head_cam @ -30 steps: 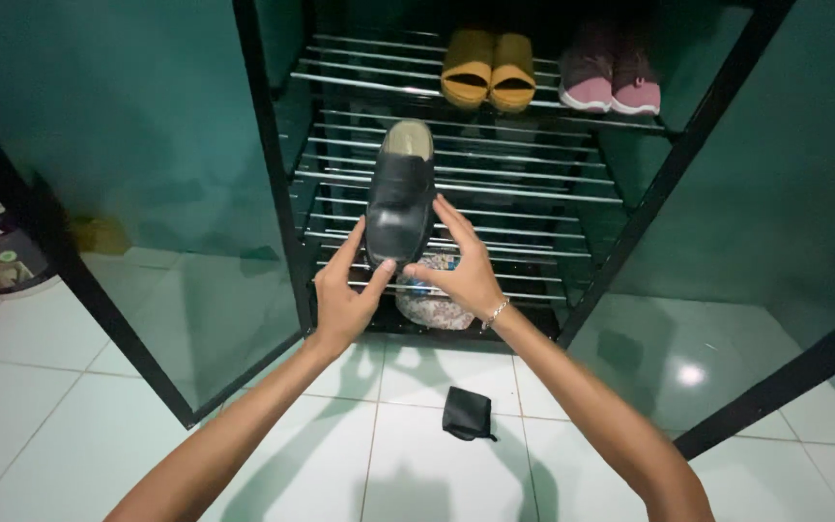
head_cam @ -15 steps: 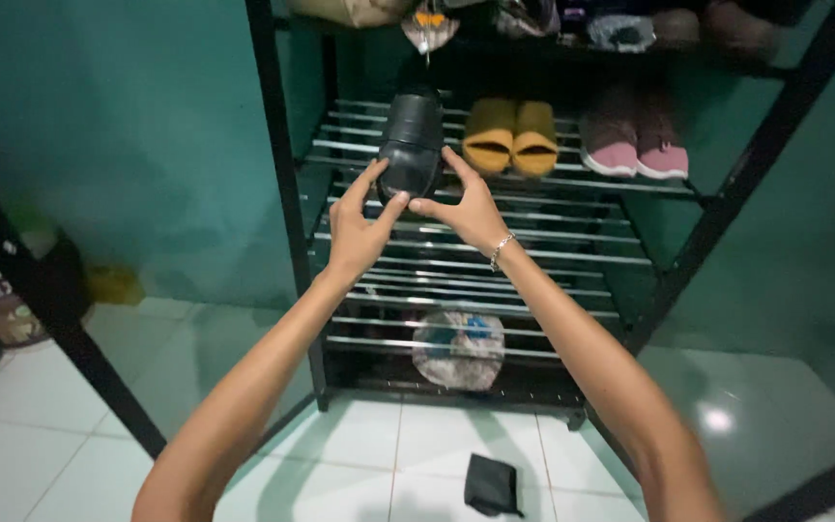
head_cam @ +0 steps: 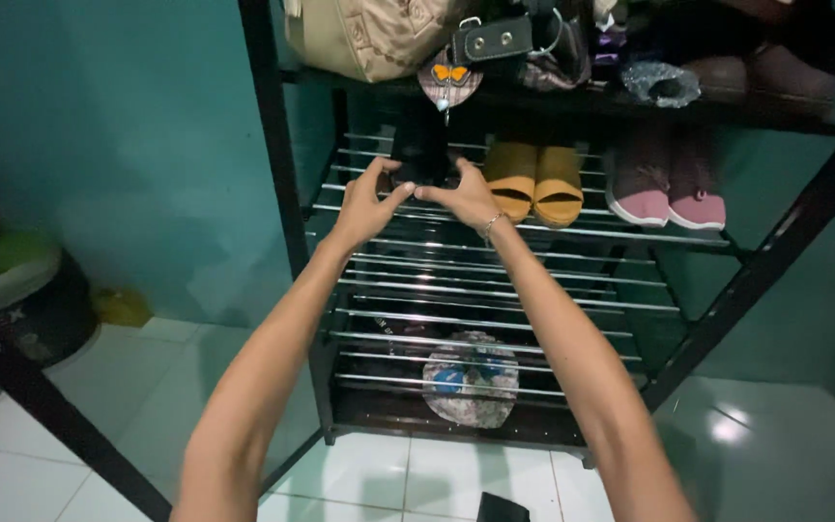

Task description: The person picks up a black shoe from the floor, wipes it with a cloth, and places it on a metal shoe rack. They repeat this process with another black shoe, wiping it thoroughly before placing it on the rack.

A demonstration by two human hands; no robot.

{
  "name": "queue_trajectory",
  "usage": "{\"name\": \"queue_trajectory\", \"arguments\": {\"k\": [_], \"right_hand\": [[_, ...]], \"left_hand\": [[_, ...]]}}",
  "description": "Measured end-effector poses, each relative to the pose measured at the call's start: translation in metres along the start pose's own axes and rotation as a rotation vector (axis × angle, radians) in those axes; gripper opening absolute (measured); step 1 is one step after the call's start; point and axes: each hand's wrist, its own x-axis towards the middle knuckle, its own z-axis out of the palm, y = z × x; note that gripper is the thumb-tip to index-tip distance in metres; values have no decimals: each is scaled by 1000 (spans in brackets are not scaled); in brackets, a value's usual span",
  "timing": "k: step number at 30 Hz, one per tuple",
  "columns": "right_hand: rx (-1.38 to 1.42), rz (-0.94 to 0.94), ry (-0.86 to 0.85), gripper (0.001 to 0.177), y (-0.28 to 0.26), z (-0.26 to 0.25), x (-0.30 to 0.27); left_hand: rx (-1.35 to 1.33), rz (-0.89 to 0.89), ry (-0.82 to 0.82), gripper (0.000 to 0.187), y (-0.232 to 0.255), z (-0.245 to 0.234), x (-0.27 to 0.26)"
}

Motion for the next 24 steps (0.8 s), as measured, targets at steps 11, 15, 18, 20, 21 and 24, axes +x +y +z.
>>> {"name": "queue_trajectory", "arguments": {"k": [11,15,18,20,21,24], "right_hand": [[-124,68,-106,79,-19,4,-9],[-227,29,-114,72,-15,7,-8],[-215,21,-120,74,-11,5,-10],[-240,8,-114,73,-6,8,-7],[-264,-1,-112,72,-2,9,-7],[-278,24,-130,74,1,8,-5]], "left_hand": [[117,-201,-148,47,1,-5,11],[122,-268,-173,48,11,-7,11],[155,-260,-160,45,13,-5,10],[166,-253,-169,45,10,-4,11],[175,-252,-180,45,9,-2,10],[159,-238,-174,44,8,-3,10]]}}
